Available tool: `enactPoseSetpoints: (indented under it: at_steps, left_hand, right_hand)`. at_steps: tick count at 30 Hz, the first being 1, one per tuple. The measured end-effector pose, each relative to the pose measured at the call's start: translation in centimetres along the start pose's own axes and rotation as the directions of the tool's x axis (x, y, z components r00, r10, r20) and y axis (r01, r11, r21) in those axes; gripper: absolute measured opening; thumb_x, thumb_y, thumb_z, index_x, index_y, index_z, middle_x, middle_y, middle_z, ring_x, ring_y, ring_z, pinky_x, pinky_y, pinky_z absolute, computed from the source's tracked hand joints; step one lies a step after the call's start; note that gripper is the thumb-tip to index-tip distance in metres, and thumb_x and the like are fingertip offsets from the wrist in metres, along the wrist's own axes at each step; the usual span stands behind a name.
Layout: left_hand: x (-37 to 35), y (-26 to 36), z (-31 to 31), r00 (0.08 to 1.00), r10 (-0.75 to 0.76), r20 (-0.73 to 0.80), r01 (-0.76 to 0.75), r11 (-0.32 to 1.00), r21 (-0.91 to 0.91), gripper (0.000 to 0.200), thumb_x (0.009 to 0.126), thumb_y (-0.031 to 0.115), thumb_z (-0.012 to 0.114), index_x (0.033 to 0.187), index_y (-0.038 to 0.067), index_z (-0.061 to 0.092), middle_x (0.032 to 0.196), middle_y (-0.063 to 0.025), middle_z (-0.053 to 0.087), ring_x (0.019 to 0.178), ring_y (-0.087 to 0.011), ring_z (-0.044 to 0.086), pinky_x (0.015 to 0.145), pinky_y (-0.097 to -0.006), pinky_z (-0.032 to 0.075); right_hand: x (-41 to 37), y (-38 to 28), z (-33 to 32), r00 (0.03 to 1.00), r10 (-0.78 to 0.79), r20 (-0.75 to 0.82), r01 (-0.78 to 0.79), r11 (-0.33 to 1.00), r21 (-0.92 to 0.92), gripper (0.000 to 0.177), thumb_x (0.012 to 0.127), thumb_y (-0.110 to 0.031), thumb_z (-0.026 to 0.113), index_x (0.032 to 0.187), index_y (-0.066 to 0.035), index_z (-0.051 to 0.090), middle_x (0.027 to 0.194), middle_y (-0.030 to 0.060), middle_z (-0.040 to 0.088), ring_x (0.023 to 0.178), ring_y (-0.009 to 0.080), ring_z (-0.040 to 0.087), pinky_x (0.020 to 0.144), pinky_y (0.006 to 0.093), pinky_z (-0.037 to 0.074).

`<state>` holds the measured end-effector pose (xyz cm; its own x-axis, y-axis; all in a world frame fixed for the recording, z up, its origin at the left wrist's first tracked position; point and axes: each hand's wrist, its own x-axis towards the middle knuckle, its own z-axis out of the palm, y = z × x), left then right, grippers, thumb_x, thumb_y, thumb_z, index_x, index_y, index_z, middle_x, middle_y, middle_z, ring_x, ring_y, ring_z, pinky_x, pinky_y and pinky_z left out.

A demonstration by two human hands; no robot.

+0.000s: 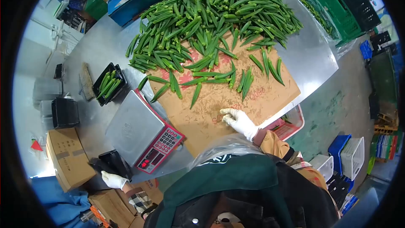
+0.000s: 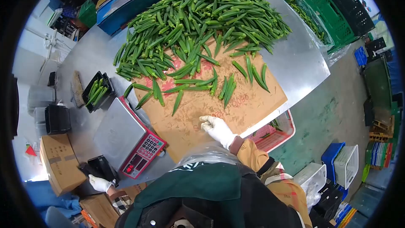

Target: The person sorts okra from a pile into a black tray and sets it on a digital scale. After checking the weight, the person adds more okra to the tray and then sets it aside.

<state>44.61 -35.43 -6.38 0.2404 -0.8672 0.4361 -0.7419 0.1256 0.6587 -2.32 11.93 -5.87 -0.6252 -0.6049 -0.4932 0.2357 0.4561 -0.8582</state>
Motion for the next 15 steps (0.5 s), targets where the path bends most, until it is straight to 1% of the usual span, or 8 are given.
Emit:
enactPoseSetpoints:
  at_steps: [2,4,6,9,11,12,14,15]
  left_hand:
    - [-2.6,9.5,-0.5,0.991,0.127,-0.041,-0.129,0.99,-0.064,0.03,0.1,0.023,0.063,0.112,-0.004,0.072,0.109,-0.0153,0.073,0.099,-0.0229,0.065,0.09,-0.0349,0.051]
    - [-7.2,15.5,0.4,0.952,0.241,0.188,-0.202,0.957,-0.206,0.026,0.1,0.021,0.064,0.107,-0.003,0.072,0.104,-0.0125,0.072,0.096,-0.0214,0.064,0.09,-0.0345,0.05]
    - [-10.3,18.5,0.3,0.714,0.463,0.525,-0.486,0.868,-0.105,0.019,0.098,0.017,0.065,0.107,0.002,0.071,0.102,-0.0109,0.07,0.097,-0.0238,0.062,0.092,-0.0342,0.047]
    - [-13.0,19.9,0.1,0.575,0.602,0.554,-0.628,0.759,-0.174,0.019,0.097,0.008,0.064,0.114,0.001,0.07,0.115,-0.0129,0.069,0.11,-0.0276,0.061,0.101,-0.0387,0.046]
    - [-14.8,23.3,-0.5,0.635,0.584,0.505,-0.574,0.795,-0.198,0.026,0.096,0.007,0.064,0.122,0.0,0.067,0.122,-0.0147,0.066,0.115,-0.0283,0.06,0.104,-0.0388,0.044]
    - [-15.5,25.0,-0.9,0.668,0.569,0.48,-0.544,0.813,-0.206,0.03,0.096,0.006,0.064,0.125,0.0,0.065,0.125,-0.0156,0.065,0.118,-0.0287,0.059,0.106,-0.0389,0.043]
    - [-16.1,27.5,-0.5,0.606,0.598,0.524,-0.582,0.783,-0.22,0.038,0.095,0.004,0.064,0.133,-0.001,0.06,0.131,-0.0168,0.062,0.122,-0.0293,0.057,0.109,-0.0386,0.041]
    - [-16.8,29.2,0.3,0.587,0.607,0.535,-0.59,0.774,-0.231,0.038,0.095,0.003,0.064,0.132,-0.001,0.06,0.13,-0.0164,0.062,0.122,-0.0292,0.057,0.109,-0.0386,0.041]
  right_hand:
    - [0.1,0.7,-0.6,0.999,0.032,-0.043,-0.03,0.998,0.055,0.036,0.095,-0.01,0.064,0.13,-0.001,0.063,0.091,0.003,0.069,0.072,0.0078,0.055,0.068,0.0251,0.05]
    - [0.7,1.9,-2.0,0.994,0.064,-0.083,-0.063,0.998,0.012,0.034,0.095,-0.01,0.065,0.128,-0.001,0.064,0.089,0.0025,0.069,0.072,0.007,0.055,0.068,0.0244,0.05]
    - [1.7,3.7,-4.0,0.979,0.01,-0.206,0.001,0.999,0.053,0.033,0.095,-0.009,0.065,0.126,0.0,0.065,0.088,0.0022,0.069,0.072,0.0066,0.056,0.067,0.0245,0.05]
    - [2.3,2.7,-9.5,0.915,0.043,-0.402,0.025,0.986,0.163,0.027,0.095,-0.01,0.065,0.12,-0.001,0.068,0.083,0.0029,0.069,0.072,0.0088,0.061,0.069,0.0265,0.052]
    - [3.5,3.8,-13.5,0.719,-0.118,-0.685,0.071,0.993,-0.096,0.025,0.093,-0.01,0.065,0.116,-0.001,0.07,0.08,0.0056,0.069,0.068,0.011,0.06,0.068,0.0274,0.052]
    - [4.1,3.7,-15.4,0.653,-0.126,-0.746,0.1,0.992,-0.08,0.027,0.092,-0.011,0.066,0.118,-0.003,0.07,0.083,0.007,0.07,0.071,0.0137,0.062,0.071,0.0291,0.052]
    - [5.6,4.5,-18.7,0.514,-0.34,-0.788,-0.017,0.914,-0.405,0.03,0.091,-0.015,0.069,0.119,-0.005,0.069,0.097,0.0123,0.071,0.082,0.0207,0.067,0.075,0.0339,0.053]
    - [6.3,4.8,-20.1,0.499,-0.491,-0.714,-0.144,0.765,-0.627,0.034,0.09,-0.015,0.07,0.123,-0.006,0.067,0.099,0.0136,0.071,0.085,0.023,0.068,0.078,0.035,0.053]
